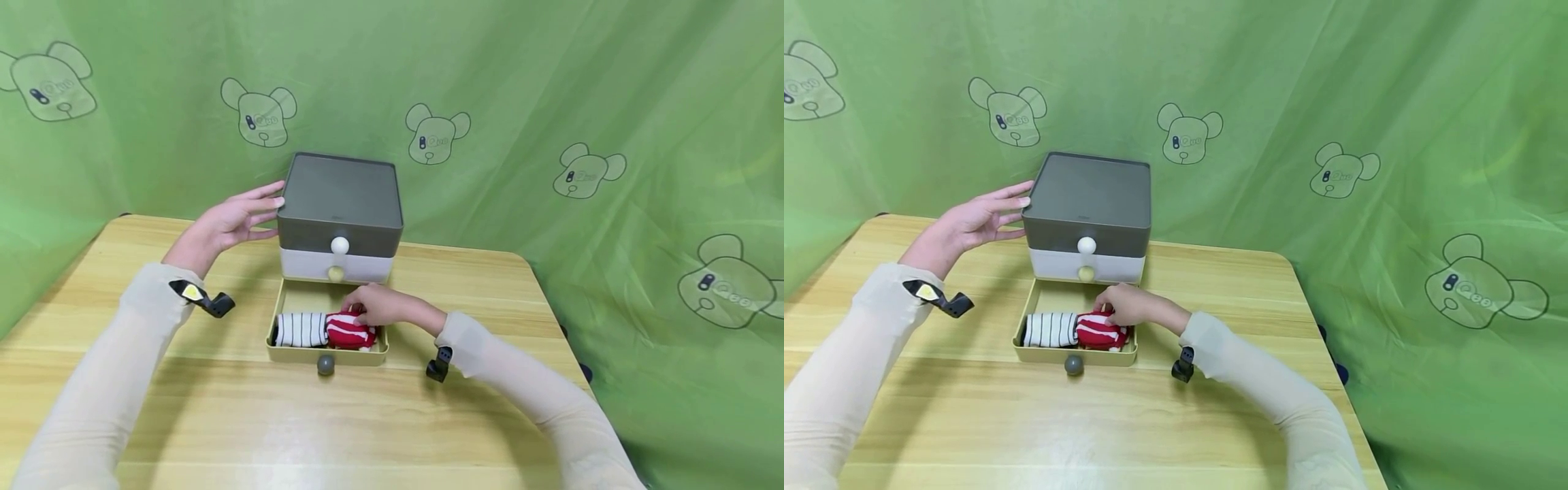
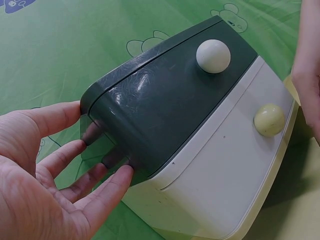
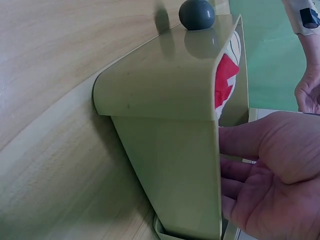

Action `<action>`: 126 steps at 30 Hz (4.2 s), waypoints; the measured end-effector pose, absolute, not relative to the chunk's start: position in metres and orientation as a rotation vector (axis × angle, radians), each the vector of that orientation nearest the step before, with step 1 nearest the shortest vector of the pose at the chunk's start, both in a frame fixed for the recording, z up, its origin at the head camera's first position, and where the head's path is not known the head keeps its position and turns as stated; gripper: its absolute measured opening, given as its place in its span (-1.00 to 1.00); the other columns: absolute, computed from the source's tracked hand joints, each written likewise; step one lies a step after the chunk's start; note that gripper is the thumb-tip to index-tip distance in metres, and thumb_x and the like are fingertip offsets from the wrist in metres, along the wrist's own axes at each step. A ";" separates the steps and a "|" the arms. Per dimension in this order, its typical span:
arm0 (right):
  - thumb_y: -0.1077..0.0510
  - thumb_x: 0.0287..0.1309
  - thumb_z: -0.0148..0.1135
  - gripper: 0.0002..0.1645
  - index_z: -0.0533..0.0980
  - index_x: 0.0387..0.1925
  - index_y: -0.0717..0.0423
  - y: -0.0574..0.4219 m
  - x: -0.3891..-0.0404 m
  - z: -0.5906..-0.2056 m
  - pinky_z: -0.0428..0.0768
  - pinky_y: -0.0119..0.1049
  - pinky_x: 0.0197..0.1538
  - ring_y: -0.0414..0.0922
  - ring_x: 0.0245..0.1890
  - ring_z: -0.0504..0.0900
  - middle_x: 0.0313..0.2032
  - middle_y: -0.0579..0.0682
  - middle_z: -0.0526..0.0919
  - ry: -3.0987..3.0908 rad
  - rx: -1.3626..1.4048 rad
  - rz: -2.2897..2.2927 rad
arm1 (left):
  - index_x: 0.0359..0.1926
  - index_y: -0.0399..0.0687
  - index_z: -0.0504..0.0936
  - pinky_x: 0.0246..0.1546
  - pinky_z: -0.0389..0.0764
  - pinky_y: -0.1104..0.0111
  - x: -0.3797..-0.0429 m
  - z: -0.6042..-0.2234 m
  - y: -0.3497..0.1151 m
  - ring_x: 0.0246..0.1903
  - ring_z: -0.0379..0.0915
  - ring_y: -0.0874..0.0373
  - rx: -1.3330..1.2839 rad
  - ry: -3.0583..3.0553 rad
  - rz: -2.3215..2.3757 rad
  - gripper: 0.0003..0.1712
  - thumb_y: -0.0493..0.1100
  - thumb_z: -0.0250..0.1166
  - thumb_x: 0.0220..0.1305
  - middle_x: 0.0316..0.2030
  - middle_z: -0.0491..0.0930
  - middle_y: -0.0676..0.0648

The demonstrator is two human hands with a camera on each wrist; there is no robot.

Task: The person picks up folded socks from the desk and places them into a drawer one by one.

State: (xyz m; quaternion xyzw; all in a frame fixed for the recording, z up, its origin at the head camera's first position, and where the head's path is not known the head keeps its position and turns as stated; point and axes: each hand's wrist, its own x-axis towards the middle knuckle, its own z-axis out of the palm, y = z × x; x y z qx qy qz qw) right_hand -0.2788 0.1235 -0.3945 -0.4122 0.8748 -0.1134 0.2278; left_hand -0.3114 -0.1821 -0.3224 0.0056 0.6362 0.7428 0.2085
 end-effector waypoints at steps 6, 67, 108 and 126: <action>0.30 0.32 0.27 -0.63 0.63 0.15 0.17 0.125 -0.278 -0.394 0.62 -0.35 -0.07 -0.18 -0.21 0.60 -0.02 0.07 0.76 2.413 -1.166 -0.285 | 0.63 0.25 -0.03 0.60 0.09 -0.03 -0.312 -0.323 -0.182 0.63 -0.24 -0.06 0.007 1.767 2.069 -0.16 -0.13 0.18 0.51 0.66 -0.24 -0.03; 0.01 0.61 -0.10 -0.47 0.28 0.40 0.21 0.138 -0.203 -0.442 0.78 -0.16 0.05 -0.07 -0.18 0.77 -0.07 0.28 0.72 1.416 -0.422 -1.116 | 0.63 0.26 -0.05 0.62 0.05 -0.04 -0.311 -0.322 -0.182 0.63 -0.23 -0.05 0.008 1.744 2.077 -0.16 -0.14 0.16 0.52 0.65 -0.17 -0.02; 0.08 0.58 -0.04 -0.56 0.45 0.11 0.42 0.111 -0.218 -0.444 0.82 -0.22 -0.11 -0.16 -0.40 0.77 -0.39 0.03 0.76 1.623 -0.102 -1.572 | 0.63 0.26 -0.04 0.61 0.05 -0.05 -0.312 -0.323 -0.183 0.63 -0.23 -0.05 0.011 1.754 2.071 -0.17 -0.12 0.17 0.52 0.65 -0.17 -0.02; 0.07 0.52 0.09 -0.52 0.54 0.08 0.48 0.106 -0.217 -0.443 0.81 -0.32 -0.28 -0.19 -0.50 0.75 -0.47 0.02 0.75 1.739 -0.041 -1.608 | 0.63 0.26 -0.06 0.61 0.04 -0.06 -0.312 -0.324 -0.184 0.63 -0.23 -0.05 0.034 1.750 2.065 -0.16 -0.11 0.16 0.52 0.66 -0.18 -0.01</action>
